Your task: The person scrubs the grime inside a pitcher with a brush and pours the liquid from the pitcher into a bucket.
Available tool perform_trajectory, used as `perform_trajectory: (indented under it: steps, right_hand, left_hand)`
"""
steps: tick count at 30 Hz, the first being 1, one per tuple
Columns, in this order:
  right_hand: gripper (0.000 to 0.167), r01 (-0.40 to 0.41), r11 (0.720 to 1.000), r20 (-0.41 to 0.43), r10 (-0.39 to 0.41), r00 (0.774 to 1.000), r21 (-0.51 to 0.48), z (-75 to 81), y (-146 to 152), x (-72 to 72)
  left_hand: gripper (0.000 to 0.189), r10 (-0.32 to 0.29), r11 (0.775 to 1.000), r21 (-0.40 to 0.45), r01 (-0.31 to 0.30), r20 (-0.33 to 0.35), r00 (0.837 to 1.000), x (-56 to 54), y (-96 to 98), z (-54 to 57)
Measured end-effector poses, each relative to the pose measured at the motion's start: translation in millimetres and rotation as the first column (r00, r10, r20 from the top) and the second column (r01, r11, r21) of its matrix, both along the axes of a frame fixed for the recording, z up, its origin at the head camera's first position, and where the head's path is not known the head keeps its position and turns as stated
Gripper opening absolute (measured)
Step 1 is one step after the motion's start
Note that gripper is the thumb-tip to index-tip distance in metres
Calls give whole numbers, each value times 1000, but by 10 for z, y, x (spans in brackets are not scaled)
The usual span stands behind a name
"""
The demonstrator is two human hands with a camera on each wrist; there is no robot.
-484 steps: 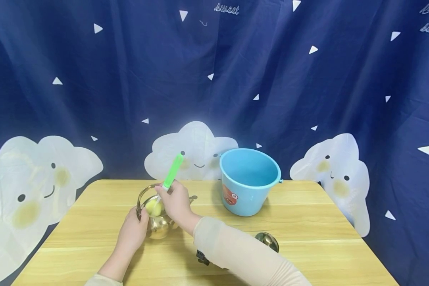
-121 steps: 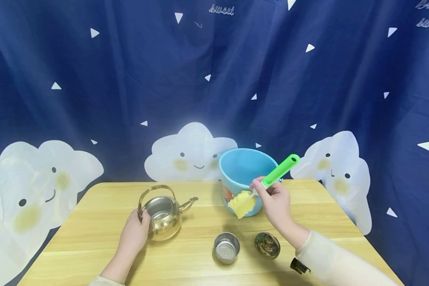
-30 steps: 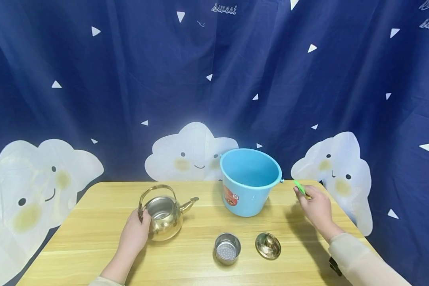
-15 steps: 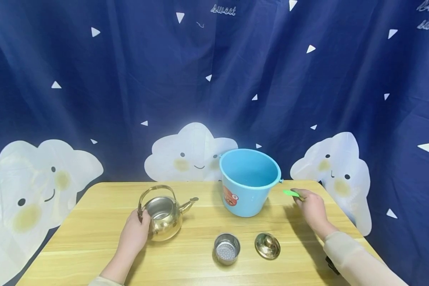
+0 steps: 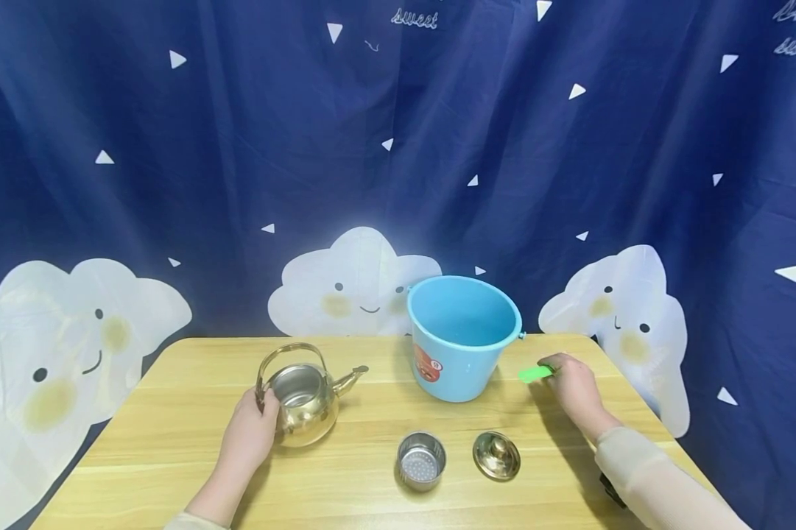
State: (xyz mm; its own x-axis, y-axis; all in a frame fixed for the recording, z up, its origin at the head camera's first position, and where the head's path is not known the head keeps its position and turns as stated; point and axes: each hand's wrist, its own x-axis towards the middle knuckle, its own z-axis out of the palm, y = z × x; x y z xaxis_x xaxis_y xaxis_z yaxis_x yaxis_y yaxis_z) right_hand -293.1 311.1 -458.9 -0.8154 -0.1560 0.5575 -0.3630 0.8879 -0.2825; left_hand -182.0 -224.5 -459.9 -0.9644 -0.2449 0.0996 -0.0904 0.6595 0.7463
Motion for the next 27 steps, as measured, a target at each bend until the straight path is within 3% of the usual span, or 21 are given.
perform_trajectory:
  steps: [4, 9, 15, 22, 27]
  right_hand:
    - [26, -13, 1000, 75, 13, 997, 1, -44, 15, 9]
    - [30, -32, 999, 111, 30, 993, 22, -89, 17, -1]
    - [25, -37, 997, 165, 26, 986, 65, -65, 8, 9]
    - [31, -59, 991, 254, 27, 967, 117, -20, -7, 12]
    - [35, -63, 989, 271, 24, 962, 135, -13, -14, 15]
  left_hand:
    - [54, -4, 1000, 8, 4, 7, 1000, 2, -2, 4]
    - [50, -7, 1000, 21, 7, 13, 1000, -5, 2, 6]
    - [50, -10, 1000, 24, 10, 12, 1000, -4, 7, 7]
    - [52, -5, 1000, 30, 5, 16, 1000, 9, 8, 14]
    - [54, -9, 1000, 21, 9, 14, 1000, 10, 9, 16]
